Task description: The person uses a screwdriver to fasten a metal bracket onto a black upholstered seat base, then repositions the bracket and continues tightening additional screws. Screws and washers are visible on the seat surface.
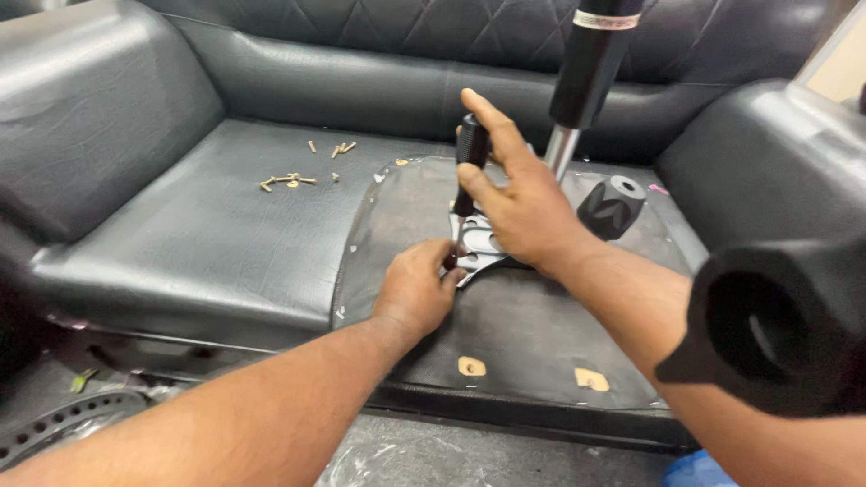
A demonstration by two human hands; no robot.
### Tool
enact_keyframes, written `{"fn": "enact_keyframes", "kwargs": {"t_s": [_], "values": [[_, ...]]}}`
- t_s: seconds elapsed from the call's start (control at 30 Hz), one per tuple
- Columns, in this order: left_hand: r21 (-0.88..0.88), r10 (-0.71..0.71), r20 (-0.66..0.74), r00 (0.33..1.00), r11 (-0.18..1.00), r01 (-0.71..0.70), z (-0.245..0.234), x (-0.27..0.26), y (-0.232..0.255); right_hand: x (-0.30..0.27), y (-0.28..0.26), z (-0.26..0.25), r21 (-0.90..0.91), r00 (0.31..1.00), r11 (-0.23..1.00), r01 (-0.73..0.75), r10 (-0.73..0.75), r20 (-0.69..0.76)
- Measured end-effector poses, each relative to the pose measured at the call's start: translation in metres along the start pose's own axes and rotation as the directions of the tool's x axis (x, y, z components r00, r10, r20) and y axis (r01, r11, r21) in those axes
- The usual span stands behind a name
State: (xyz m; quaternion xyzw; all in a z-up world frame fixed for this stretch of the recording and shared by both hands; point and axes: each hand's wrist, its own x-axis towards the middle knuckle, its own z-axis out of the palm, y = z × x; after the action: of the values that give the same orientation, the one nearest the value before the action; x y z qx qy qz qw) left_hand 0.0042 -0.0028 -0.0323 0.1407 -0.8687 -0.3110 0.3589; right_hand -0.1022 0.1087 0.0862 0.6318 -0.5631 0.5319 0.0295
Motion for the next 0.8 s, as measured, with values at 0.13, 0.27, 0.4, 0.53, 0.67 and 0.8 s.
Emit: {"fn": "enact_keyframes", "kwargs": {"t_s": [0.13,0.27,0.4,0.53,0.67,0.8], "values": [[-0.029,0.057,-0.024,0.998,0.998,-0.058,-0.002,-0.006,-0.008,-0.006,-0.004,0.015,0.196,0.982,0.967,-0.16,0.176,-0.065],[-0.079,0.038,-0.035,0.999,0.996,-0.041,0.0,-0.001,0.0,0.008,-0.008,0.013,-0.302,0.932,0.884,-0.357,0.316,-0.177],[-0.042,-0.041,0.026,0.999,0.998,0.042,-0.001,-0.003,-0.001,0.009,-0.001,0.016,-0.263,0.987,0.951,-0.162,0.16,-0.029],[-0.063,-0.107,0.038,0.994,0.992,0.109,-0.005,-0.004,0.004,0.005,0.0,0.018,0.182,0.987,0.974,-0.134,0.114,0.115],[-0.076,-0.086,0.046,0.995,0.993,0.089,-0.009,-0.003,0.009,0.003,-0.006,0.021,-0.102,0.994,0.993,-0.066,0.074,0.078],[-0.006,-0.07,0.048,0.996,0.998,0.07,-0.01,-0.005,0.007,0.001,-0.01,0.023,-0.301,0.973,0.926,-0.229,0.219,-0.066]]}}
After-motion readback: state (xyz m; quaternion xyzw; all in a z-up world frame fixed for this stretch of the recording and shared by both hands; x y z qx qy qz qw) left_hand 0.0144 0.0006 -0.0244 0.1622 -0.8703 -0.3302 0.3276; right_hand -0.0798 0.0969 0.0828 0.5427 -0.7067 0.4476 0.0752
